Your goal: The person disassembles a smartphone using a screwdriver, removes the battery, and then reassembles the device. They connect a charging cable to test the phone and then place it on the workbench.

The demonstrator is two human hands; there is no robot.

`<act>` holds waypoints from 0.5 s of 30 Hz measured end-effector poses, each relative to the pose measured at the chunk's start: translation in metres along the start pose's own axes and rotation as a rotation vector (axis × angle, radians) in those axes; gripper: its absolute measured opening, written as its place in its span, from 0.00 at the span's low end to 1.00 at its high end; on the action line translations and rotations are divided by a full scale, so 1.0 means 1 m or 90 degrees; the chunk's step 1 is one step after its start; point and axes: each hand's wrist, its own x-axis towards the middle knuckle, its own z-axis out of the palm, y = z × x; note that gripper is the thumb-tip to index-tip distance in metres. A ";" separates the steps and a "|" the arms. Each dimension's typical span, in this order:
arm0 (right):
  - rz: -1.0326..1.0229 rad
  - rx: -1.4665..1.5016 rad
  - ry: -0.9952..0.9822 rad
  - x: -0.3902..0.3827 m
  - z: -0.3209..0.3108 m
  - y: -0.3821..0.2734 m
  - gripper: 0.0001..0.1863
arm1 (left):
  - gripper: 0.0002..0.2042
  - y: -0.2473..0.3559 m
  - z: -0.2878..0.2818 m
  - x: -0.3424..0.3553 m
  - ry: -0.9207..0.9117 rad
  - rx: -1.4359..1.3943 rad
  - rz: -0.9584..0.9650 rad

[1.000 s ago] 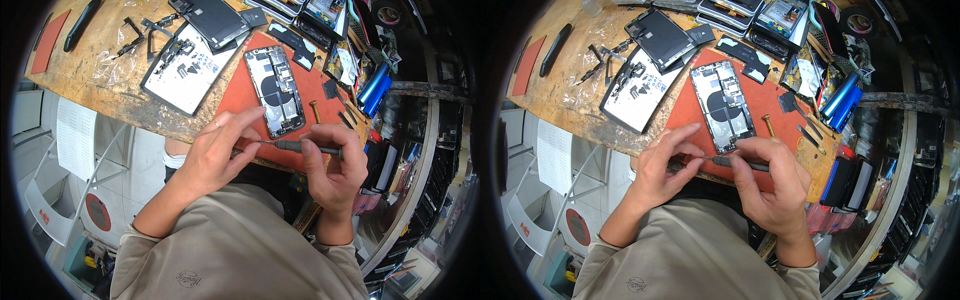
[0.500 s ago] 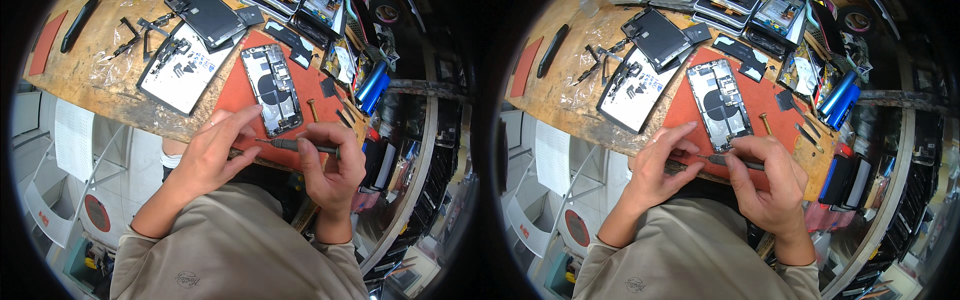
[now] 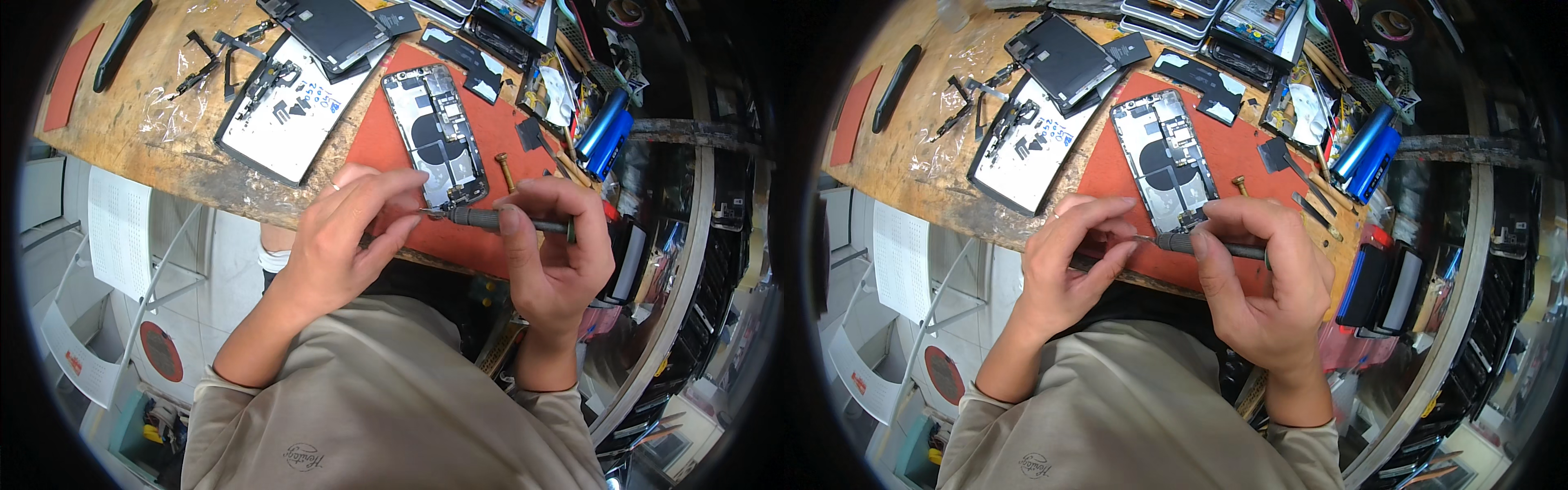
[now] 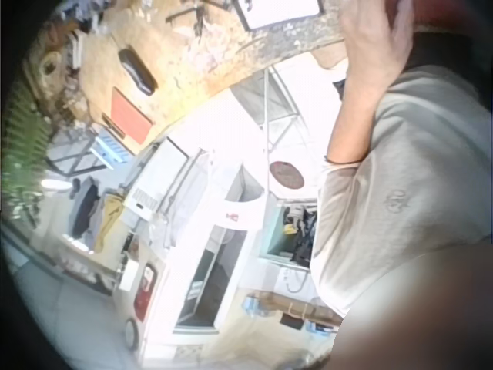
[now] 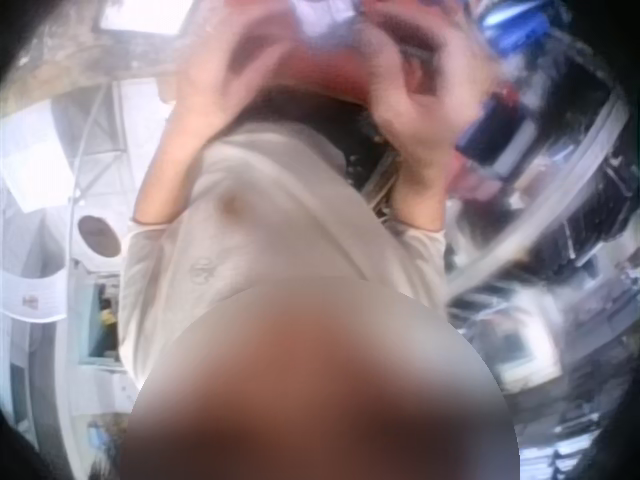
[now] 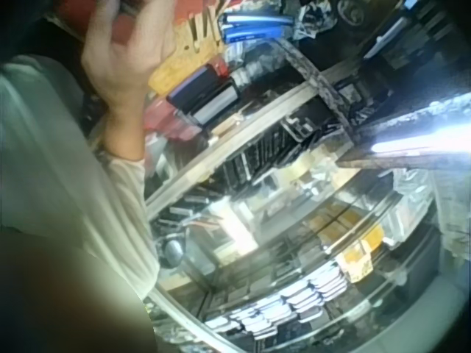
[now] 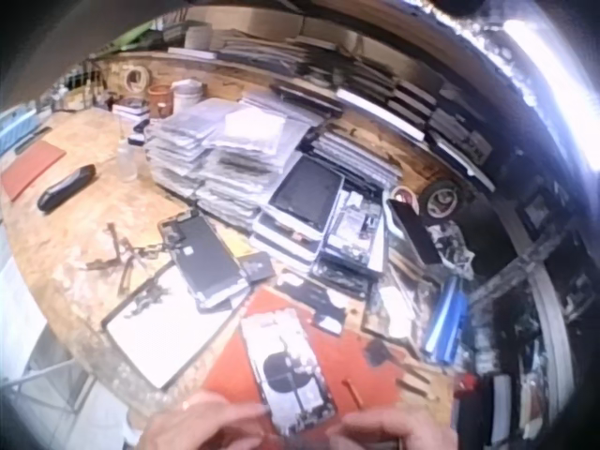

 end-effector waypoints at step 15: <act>0.029 0.080 0.074 -0.006 -0.002 0.011 0.12 | 0.14 0.010 0.006 0.008 0.010 0.068 0.061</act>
